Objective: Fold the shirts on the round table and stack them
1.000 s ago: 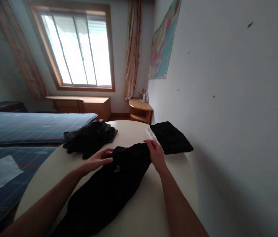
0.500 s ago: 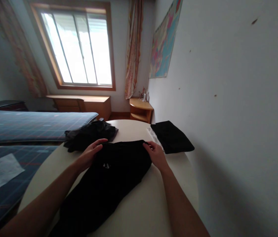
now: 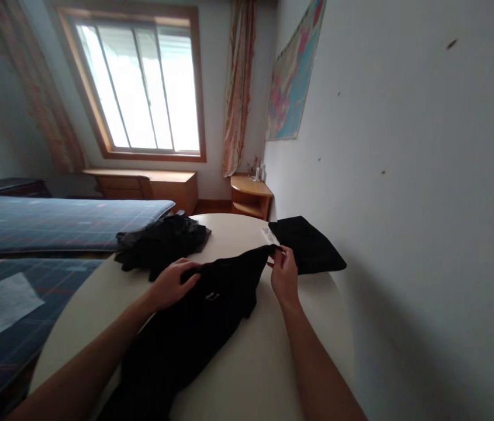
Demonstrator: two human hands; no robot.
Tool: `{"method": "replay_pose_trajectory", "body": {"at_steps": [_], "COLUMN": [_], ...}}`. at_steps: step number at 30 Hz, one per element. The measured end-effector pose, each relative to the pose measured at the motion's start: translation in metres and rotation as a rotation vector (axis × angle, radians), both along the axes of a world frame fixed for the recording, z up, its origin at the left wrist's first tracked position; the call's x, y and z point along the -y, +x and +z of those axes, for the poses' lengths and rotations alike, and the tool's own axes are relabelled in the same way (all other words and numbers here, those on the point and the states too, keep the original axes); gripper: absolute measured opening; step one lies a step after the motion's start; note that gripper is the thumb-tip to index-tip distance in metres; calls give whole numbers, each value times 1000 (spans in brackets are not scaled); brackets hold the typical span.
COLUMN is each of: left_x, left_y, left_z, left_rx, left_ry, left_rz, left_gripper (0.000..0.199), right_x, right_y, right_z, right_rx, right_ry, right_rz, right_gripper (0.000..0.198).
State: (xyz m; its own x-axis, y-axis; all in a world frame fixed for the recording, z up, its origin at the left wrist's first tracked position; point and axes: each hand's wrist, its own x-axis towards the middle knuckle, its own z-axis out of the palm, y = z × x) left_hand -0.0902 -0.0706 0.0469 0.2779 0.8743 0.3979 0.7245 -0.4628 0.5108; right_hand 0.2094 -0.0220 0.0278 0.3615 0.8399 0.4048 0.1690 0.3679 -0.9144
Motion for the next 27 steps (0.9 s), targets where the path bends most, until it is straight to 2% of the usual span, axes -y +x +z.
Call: {"method": "replay_pose_trajectory", "body": {"at_steps": [3, 7, 10, 12, 15, 18, 20, 23, 27], "left_x": [0, -1, 0, 1, 4, 6, 6, 5, -3], "left_y": [1, 2, 6, 9, 13, 15, 16, 13, 7], "left_z": [1, 0, 1, 0, -3, -6, -7, -5, -6], "left_rx": [101, 159, 185, 192, 188, 178, 145, 96, 103], "left_ry": [-22, 16, 88, 115, 96, 45, 34, 31, 69], "left_rz": [-126, -75, -22, -51, -156, -205, -173, -86, 8], "left_gripper": [31, 22, 18, 16, 16, 19, 26, 33, 15], "right_x": [-3, 8, 26, 37, 46, 45, 42, 37, 33], "right_y": [2, -7, -26, -42, -60, -66, -64, -55, -42], "right_z": [-6, -7, -1, 3, 5, 6, 7, 11, 16], "right_rx": [92, 553, 849, 937, 901, 797, 722, 601, 463], "right_ry": [-13, -18, 8, 41, 104, 163, 193, 187, 140], "right_rz": [17, 57, 199, 331, 416, 411, 391, 328, 239], "right_gripper": [49, 74, 74, 75, 62, 24, 10, 11, 17]}}
